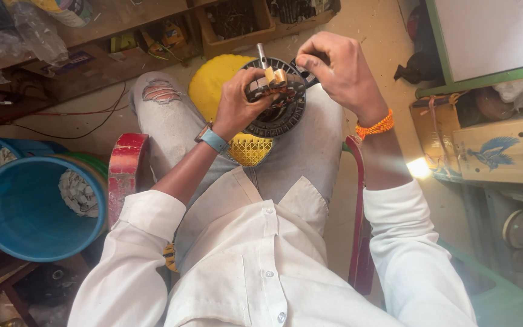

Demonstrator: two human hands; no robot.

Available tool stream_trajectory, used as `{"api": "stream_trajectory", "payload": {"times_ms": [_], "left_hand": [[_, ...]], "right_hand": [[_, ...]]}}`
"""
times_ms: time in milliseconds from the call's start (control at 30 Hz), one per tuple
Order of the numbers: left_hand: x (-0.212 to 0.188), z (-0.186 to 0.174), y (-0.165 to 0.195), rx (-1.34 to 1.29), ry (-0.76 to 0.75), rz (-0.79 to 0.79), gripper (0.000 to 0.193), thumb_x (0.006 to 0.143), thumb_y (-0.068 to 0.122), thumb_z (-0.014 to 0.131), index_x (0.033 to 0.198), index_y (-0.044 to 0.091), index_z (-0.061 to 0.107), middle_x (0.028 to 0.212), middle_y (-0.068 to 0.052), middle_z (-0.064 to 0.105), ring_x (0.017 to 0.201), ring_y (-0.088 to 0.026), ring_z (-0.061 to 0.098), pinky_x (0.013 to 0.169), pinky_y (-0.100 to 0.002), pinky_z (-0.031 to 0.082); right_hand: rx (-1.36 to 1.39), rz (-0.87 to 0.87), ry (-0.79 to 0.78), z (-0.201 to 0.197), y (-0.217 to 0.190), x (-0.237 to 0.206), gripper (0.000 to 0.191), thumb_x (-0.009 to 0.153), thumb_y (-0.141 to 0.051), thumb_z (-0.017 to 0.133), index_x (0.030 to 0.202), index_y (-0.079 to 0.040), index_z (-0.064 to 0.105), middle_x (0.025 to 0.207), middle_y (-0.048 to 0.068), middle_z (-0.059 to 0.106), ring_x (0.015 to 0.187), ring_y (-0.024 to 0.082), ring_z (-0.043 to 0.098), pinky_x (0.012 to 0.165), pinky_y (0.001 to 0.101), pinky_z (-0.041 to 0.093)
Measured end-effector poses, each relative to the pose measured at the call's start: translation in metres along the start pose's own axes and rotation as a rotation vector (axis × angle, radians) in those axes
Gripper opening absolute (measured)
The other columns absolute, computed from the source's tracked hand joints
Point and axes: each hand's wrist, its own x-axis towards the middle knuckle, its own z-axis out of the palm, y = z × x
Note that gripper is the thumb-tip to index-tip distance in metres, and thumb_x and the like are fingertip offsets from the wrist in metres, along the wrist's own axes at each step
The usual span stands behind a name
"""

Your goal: The person sits with an electric motor armature on their lap and works copper coil windings into its slots, pressing and positioning the windings by hand. They use pliers to adjust a part on the armature and continue fitting the coil assembly into place.

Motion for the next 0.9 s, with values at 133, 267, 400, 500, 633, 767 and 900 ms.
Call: {"api": "stream_trajectory", "payload": {"times_ms": [133, 267, 400, 500, 633, 767, 900], "left_hand": [[0.005, -0.003, -0.007, -0.063, -0.074, 0.057, 0.052, 0.087, 0.021, 0.087, 0.130, 0.006, 0.062, 0.119, -0.013, 0.073, 0.111, -0.022, 0.070, 0.097, -0.036, 0.056], [0.015, -0.021, -0.015, -1.000, -0.295, -0.177, 0.083, 0.093, 0.023, 0.077, 0.157, 0.022, 0.023, 0.138, -0.006, 0.068, 0.123, -0.016, 0.068, 0.107, -0.031, 0.054], [0.021, -0.021, -0.014, -1.018, -0.174, -0.418, 0.071, 0.101, 0.025, 0.067, 0.159, 0.018, 0.026, 0.113, -0.008, 0.074, 0.099, -0.012, 0.065, 0.091, -0.029, 0.056], [0.025, -0.019, -0.015, -0.986, -0.200, -0.392, 0.061, 0.097, 0.014, 0.070, 0.147, 0.017, 0.034, 0.102, -0.003, 0.070, 0.099, -0.012, 0.067, 0.091, -0.028, 0.057], [0.033, -0.026, -0.019, -0.818, -0.285, -0.310, 0.034, 0.097, 0.009, 0.071, 0.128, 0.010, 0.055, 0.102, 0.000, 0.067, 0.100, -0.009, 0.066, 0.091, -0.028, 0.056], [0.038, -0.030, -0.016, -0.690, -0.287, -0.137, 0.021, 0.097, 0.009, 0.074, 0.115, 0.007, 0.064, 0.105, 0.001, 0.068, 0.102, -0.008, 0.066, 0.097, -0.028, 0.054], [0.039, -0.029, -0.017, -0.650, -0.265, -0.121, 0.018, 0.093, 0.008, 0.074, 0.108, 0.007, 0.065, 0.112, 0.003, 0.067, 0.102, -0.007, 0.066, 0.099, -0.029, 0.056]], "right_hand": [[-0.079, -0.062, 0.009, 0.015, 0.011, 0.031, 0.015, 0.100, -0.011, 0.070, 0.099, 0.003, 0.069, 0.090, 0.014, 0.068, 0.081, 0.023, 0.066, 0.075, 0.0347, 0.051], [-0.114, -0.139, -0.085, 0.033, 0.015, 0.063, 0.015, 0.096, -0.012, 0.071, 0.100, 0.002, 0.072, 0.093, 0.015, 0.071, 0.085, 0.025, 0.068, 0.077, 0.0366, 0.053], [-0.105, -0.065, -0.175, 0.036, 0.006, 0.077, 0.017, 0.094, -0.015, 0.073, 0.098, 0.001, 0.075, 0.090, 0.014, 0.073, 0.080, 0.022, 0.069, 0.073, 0.0351, 0.054], [-0.119, -0.098, -0.171, 0.020, -0.010, 0.072, 0.016, 0.096, -0.015, 0.074, 0.100, -0.001, 0.076, 0.089, 0.013, 0.074, 0.078, 0.019, 0.069, 0.072, 0.0333, 0.053], [-0.220, -0.019, -0.103, 0.007, -0.042, 0.038, 0.014, 0.096, -0.015, 0.076, 0.097, -0.001, 0.077, 0.083, 0.011, 0.074, 0.069, 0.016, 0.066, 0.064, 0.0301, 0.049], [-0.174, 0.130, 0.043, 0.019, -0.062, 0.001, 0.012, 0.094, -0.014, 0.076, 0.098, -0.003, 0.078, 0.075, 0.005, 0.066, 0.064, 0.008, 0.056, 0.057, 0.0272, 0.043], [-0.111, 0.353, 0.192, 0.049, -0.061, -0.036, 0.022, 0.094, -0.018, 0.075, 0.110, -0.003, 0.073, 0.059, 0.002, 0.040, 0.055, 0.009, 0.033, 0.051, 0.0296, 0.028]]}}
